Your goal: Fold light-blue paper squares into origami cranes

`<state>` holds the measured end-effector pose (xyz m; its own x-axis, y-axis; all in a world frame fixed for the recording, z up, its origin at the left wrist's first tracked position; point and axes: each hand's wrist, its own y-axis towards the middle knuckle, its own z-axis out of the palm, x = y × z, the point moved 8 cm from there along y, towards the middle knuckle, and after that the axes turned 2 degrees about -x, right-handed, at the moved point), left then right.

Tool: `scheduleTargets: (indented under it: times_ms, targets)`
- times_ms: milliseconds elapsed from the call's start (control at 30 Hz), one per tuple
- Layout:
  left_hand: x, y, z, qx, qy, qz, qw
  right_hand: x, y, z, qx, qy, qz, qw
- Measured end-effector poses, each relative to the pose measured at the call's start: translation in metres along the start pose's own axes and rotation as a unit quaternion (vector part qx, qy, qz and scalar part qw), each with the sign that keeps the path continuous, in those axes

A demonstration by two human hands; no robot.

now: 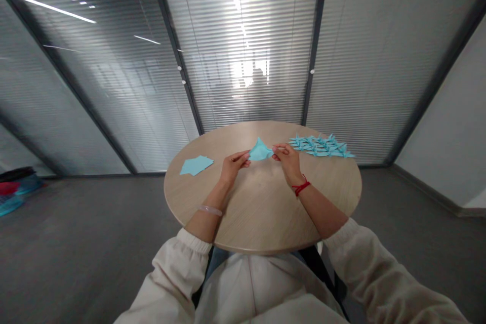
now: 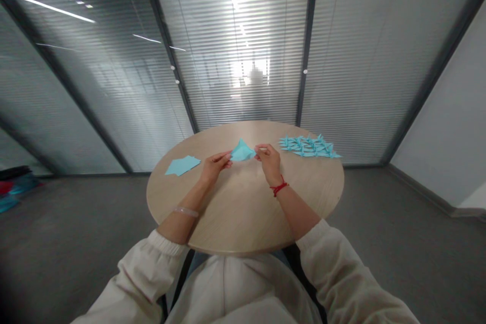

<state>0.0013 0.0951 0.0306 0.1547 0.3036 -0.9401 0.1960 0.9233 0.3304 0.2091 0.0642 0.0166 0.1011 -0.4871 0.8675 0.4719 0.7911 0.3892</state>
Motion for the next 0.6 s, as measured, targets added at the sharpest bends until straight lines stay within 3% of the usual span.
scheduleTargets:
  times_ms: [600]
  targets:
    - [-0.016,0.002,-0.02,-0.099,-0.007,0.061,0.993,0.006,-0.001,0.011,0.05,0.035,0.005,0.998]
